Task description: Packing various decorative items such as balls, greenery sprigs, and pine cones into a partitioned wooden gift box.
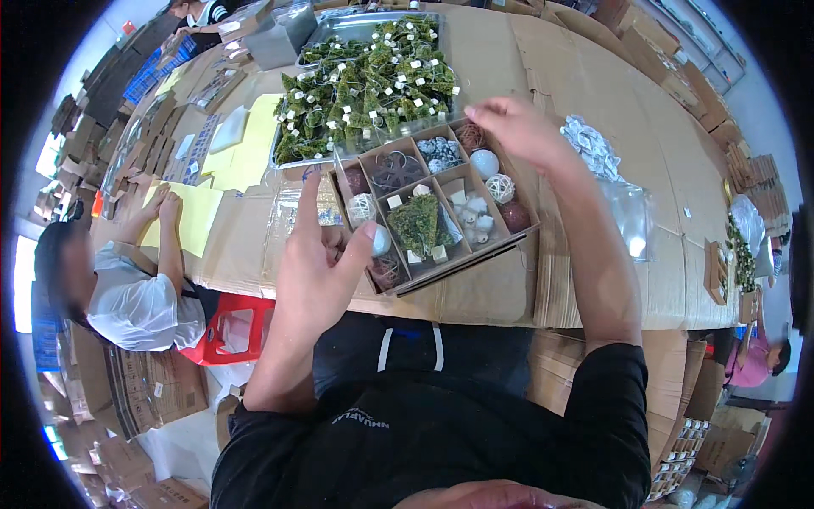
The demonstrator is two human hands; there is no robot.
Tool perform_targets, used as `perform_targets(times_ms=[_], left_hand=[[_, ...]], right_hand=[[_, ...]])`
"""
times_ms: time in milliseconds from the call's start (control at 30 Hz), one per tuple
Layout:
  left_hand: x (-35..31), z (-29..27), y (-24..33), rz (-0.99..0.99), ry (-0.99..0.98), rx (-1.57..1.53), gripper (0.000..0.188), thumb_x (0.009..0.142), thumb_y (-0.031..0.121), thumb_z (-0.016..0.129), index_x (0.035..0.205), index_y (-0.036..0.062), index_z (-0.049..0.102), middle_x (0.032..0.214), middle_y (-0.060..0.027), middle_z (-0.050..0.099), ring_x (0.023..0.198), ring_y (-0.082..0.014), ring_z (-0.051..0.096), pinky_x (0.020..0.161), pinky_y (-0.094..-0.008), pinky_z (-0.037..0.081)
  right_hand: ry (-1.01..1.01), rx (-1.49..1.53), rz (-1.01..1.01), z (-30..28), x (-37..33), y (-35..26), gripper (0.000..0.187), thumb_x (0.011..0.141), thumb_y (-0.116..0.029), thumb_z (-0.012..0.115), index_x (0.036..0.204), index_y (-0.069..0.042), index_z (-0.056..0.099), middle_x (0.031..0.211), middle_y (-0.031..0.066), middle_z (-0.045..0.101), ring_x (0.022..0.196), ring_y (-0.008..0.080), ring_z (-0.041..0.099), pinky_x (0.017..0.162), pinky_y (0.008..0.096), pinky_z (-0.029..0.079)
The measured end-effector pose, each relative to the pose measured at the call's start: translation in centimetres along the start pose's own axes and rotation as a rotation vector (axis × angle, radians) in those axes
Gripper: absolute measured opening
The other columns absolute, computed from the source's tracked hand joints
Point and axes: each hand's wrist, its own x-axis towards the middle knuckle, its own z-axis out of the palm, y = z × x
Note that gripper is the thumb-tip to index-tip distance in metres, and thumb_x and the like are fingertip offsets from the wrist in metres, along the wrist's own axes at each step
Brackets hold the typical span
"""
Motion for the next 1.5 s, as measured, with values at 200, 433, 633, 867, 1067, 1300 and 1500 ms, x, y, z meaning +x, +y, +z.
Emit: perform_targets(times_ms=[200, 433, 633, 867, 1067, 1300, 1500], left_hand=[[0.3, -1.4, -1.3, -0.065, 0.013, 0.334, 0.063, 0.094, 0.031, 0.062, 0.139, -0.0085, 0.043, 0.059, -0.0109, 0.061, 0.055, -0.0261, 0.063, 0.055, -0.0379, 0.047], [2.4, 0.1, -2.7, -0.198, -0.069, 0.059, 0.051, 0.101, 0.038, 0.052, 0.125, -0.0071, 0.050, 0.077, -0.0161, 0.066, 0.059, -0.0201, 0.066, 0.054, -0.0332, 0.051], [3.2, 0.4, -4.8, -0.269, -0.102, -0.293, 0.048, 0.101, 0.034, 0.055, 0.124, -0.0071, 0.045, 0.080, -0.0131, 0.064, 0.059, -0.0157, 0.064, 0.047, -0.0288, 0.050], [2.3, -0.8, -3.8, -0.199, -0.052, -0.559, 0.053, 0.094, 0.025, 0.070, 0.129, -0.0061, 0.044, 0.094, -0.0105, 0.067, 0.074, -0.0130, 0.066, 0.057, -0.0271, 0.053], [2.4, -11.8, -12.7, -0.249, 0.411, -0.606, 0.056, 0.089, 0.028, 0.071, 0.133, -0.0018, 0.053, 0.122, -0.0097, 0.062, 0.108, -0.0207, 0.060, 0.094, -0.0340, 0.048], [3.9, -21.7, -27.0, -0.166, 0.727, -1.046, 0.026, 0.101, 0.025, 0.055, 0.114, 0.0036, 0.060, 0.096, -0.0103, 0.067, 0.091, -0.0246, 0.067, 0.088, -0.0414, 0.057], [4.2, -21.1, -37.1, -0.314, 0.930, -0.882, 0.039, 0.098, 0.032, 0.060, 0.119, -0.0007, 0.056, 0.101, -0.0133, 0.067, 0.092, -0.0246, 0.066, 0.077, -0.0323, 0.057]], right_hand=[[0.186, -0.022, -0.080, 2.2, -1.2, 1.2, 0.055, 0.097, -0.043, 0.059, 0.126, 0.003, 0.060, 0.117, 0.0225, 0.068, 0.108, 0.0332, 0.066, 0.093, 0.0385, 0.049], [0.047, 0.068, 0.009, 2.9, -0.9, 2.6, 0.054, 0.099, -0.047, 0.052, 0.114, 0.003, 0.065, 0.100, 0.0188, 0.070, 0.093, 0.0297, 0.066, 0.085, 0.0392, 0.048], [0.017, 0.026, -0.029, 2.8, -1.3, 1.0, 0.046, 0.101, -0.038, 0.054, 0.123, 0.002, 0.063, 0.106, 0.0076, 0.071, 0.097, 0.0124, 0.060, 0.090, 0.0285, 0.045], [0.631, 0.632, -0.140, 1.0, -6.0, 2.6, 0.032, 0.098, -0.022, 0.062, 0.122, -0.001, 0.064, 0.116, 0.0083, 0.065, 0.105, 0.0158, 0.060, 0.091, 0.0308, 0.048], [0.792, 0.990, -0.087, 2.9, -13.3, 12.0, 0.015, 0.099, -0.013, 0.060, 0.105, 0.000, 0.063, 0.095, 0.0064, 0.064, 0.083, 0.0150, 0.061, 0.074, 0.0303, 0.050], [0.755, 0.838, 0.145, 8.7, -13.2, 13.0, 0.021, 0.102, -0.018, 0.056, 0.110, 0.001, 0.063, 0.096, 0.0067, 0.066, 0.083, 0.0131, 0.061, 0.075, 0.0269, 0.049], [0.648, 0.859, 0.051, 8.4, -9.7, 11.2, 0.032, 0.105, -0.026, 0.050, 0.116, 0.003, 0.061, 0.108, 0.0105, 0.066, 0.098, 0.0155, 0.062, 0.087, 0.0288, 0.050]])
